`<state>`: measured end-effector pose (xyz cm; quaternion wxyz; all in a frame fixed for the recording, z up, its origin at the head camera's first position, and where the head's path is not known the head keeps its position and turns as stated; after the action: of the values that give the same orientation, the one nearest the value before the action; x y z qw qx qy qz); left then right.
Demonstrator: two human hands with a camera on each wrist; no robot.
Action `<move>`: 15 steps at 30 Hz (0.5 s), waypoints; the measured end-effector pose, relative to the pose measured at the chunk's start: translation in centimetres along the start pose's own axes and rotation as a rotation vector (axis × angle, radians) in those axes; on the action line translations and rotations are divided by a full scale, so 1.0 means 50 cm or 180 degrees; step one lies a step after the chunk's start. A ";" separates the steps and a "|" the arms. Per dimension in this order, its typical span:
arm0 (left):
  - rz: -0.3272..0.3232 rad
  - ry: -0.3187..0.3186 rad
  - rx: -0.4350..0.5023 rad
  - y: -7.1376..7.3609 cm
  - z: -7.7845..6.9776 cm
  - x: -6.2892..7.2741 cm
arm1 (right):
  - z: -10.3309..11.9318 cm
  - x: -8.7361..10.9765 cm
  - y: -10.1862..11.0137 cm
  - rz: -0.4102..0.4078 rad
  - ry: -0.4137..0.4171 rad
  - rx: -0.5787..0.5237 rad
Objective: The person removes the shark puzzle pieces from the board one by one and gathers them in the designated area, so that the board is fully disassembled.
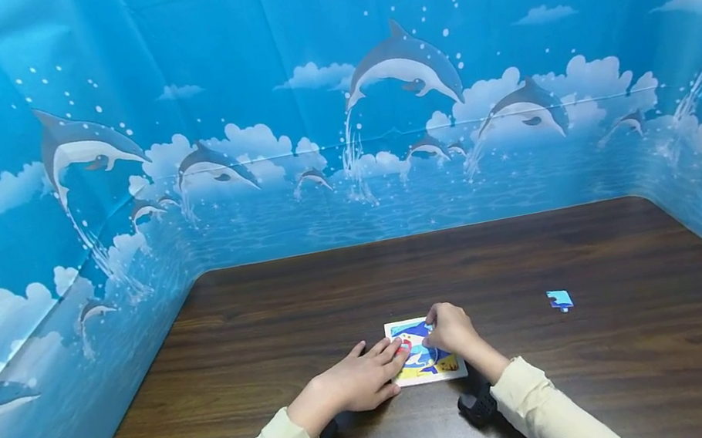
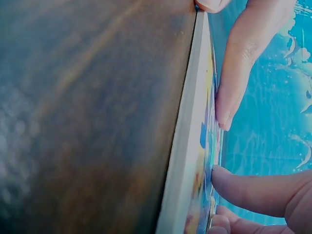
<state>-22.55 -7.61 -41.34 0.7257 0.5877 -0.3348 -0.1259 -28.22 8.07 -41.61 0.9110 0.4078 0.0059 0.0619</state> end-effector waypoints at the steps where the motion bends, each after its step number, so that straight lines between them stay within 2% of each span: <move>1: 0.0002 0.0003 -0.0007 0.001 0.000 0.000 | 0.000 -0.001 0.000 0.0001 -0.0007 -0.0001; 7: 0.0043 0.0007 0.0019 0.003 0.000 0.001 | 0.004 -0.008 -0.001 -0.0048 -0.0036 0.0022; 12: 0.0061 -0.0006 0.0052 0.001 0.000 0.000 | 0.016 -0.010 -0.002 -0.0150 0.0150 -0.0003; 15: 0.0079 -0.0015 0.0089 0.000 0.000 0.000 | 0.023 -0.010 -0.002 -0.0138 0.0295 0.0123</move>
<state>-22.57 -7.61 -41.35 0.7181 0.5933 -0.3455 -0.1136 -28.64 7.06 -40.94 0.9028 0.4218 0.0580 0.0608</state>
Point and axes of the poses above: each hand's wrist, its own x-axis away from the middle knuckle, its own y-axis out of the back of the hand, z = x × y, the point moved 4 cm from there along -x, towards the middle knuckle, and after that the axes turned 1 degree about -y, right-handed, at the moved point
